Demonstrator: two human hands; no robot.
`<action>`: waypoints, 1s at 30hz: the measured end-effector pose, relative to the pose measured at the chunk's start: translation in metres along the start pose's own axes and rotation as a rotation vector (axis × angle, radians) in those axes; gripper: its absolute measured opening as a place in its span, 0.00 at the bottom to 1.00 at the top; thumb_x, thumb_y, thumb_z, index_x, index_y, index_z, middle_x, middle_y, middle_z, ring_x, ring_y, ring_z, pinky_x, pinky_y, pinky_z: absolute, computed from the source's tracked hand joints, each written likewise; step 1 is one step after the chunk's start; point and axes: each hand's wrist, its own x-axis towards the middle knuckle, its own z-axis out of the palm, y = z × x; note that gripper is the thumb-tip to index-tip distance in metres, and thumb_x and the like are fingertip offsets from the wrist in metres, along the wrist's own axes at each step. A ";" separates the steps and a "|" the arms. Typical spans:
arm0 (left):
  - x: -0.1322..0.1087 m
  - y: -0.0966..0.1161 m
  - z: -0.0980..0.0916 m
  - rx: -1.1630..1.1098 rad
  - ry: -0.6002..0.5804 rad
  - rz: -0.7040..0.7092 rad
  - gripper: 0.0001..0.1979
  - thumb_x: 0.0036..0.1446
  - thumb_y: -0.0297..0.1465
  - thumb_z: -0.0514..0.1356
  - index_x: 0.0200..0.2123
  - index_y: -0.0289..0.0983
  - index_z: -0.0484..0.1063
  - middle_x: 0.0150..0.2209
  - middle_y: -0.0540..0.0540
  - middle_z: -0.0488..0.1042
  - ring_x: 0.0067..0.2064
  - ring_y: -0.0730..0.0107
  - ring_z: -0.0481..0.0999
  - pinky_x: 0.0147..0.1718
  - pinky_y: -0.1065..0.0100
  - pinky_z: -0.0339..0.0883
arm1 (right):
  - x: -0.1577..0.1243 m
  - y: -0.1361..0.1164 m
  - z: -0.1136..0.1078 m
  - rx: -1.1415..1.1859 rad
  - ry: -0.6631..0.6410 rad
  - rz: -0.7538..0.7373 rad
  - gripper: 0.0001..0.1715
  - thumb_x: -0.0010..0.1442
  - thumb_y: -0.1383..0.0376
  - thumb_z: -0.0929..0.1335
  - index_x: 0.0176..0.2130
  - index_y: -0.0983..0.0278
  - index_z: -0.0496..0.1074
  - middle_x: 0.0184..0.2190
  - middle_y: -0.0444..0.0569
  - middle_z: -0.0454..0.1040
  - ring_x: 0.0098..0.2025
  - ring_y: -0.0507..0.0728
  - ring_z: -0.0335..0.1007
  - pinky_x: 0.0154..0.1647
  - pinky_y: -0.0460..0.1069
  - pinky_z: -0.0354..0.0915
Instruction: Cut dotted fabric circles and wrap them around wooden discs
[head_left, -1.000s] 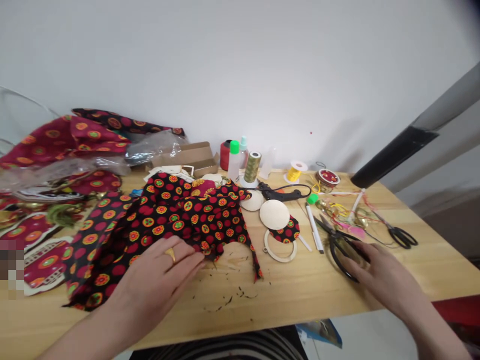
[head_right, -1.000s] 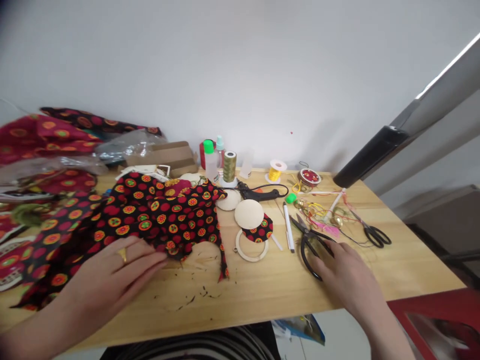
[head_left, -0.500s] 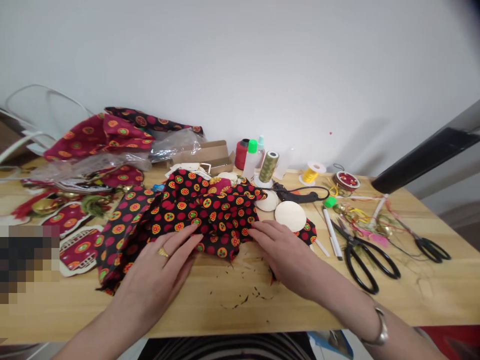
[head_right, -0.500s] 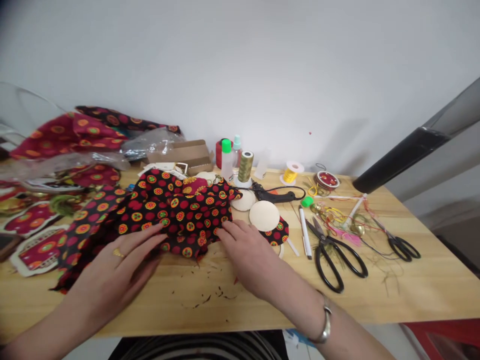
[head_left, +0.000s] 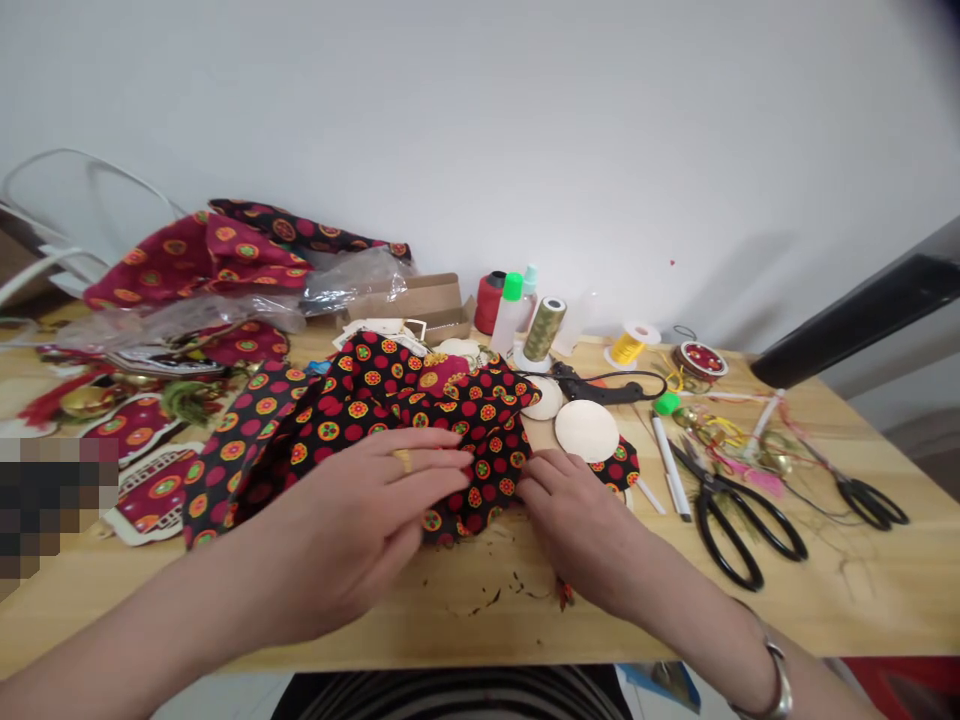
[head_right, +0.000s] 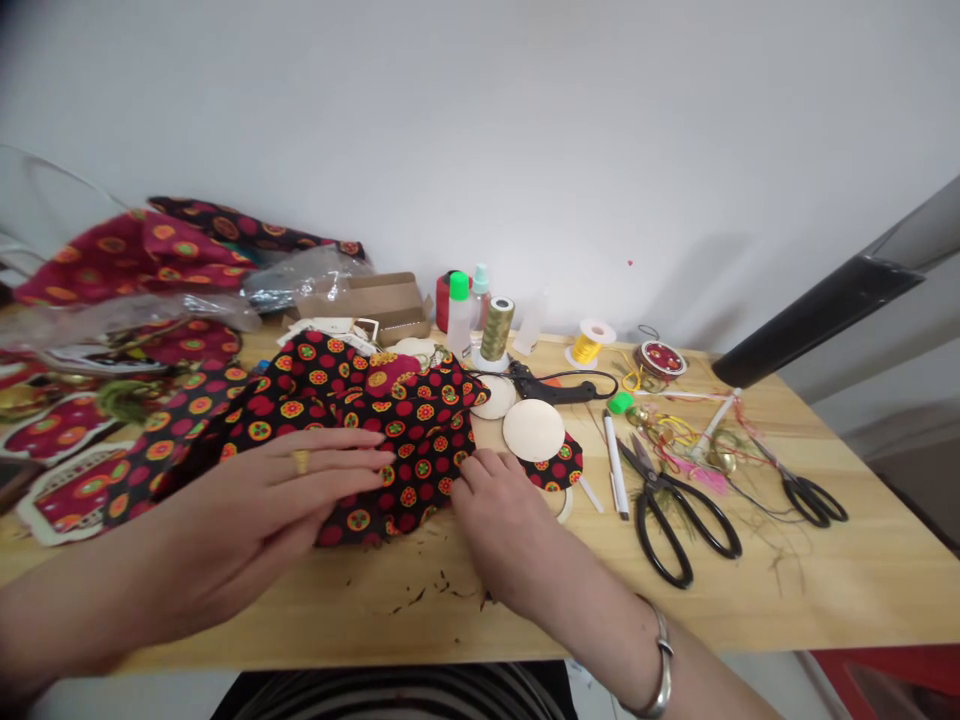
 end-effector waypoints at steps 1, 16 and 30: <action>0.013 0.001 0.004 -0.035 -0.058 0.051 0.21 0.58 0.20 0.47 0.49 0.37 0.71 0.53 0.46 0.75 0.56 0.66 0.69 0.53 0.63 0.65 | -0.001 0.000 0.001 -0.006 0.008 -0.008 0.11 0.53 0.76 0.66 0.38 0.70 0.71 0.41 0.57 0.71 0.46 0.63 0.63 0.46 0.56 0.62; 0.012 -0.035 0.043 0.113 -0.157 -0.220 0.23 0.58 0.38 0.57 0.56 0.39 0.67 0.62 0.39 0.64 0.64 0.46 0.56 0.57 0.41 0.52 | -0.025 0.001 0.016 0.080 0.108 0.006 0.14 0.56 0.77 0.65 0.42 0.69 0.71 0.42 0.57 0.73 0.47 0.63 0.67 0.48 0.59 0.66; -0.033 0.015 0.021 -0.130 -0.172 -0.159 0.10 0.57 0.37 0.58 0.25 0.42 0.72 0.24 0.53 0.72 0.30 0.68 0.71 0.45 0.57 0.61 | 0.033 0.030 0.002 0.168 0.002 -0.025 0.28 0.60 0.70 0.65 0.59 0.73 0.62 0.61 0.65 0.61 0.63 0.65 0.56 0.62 0.60 0.58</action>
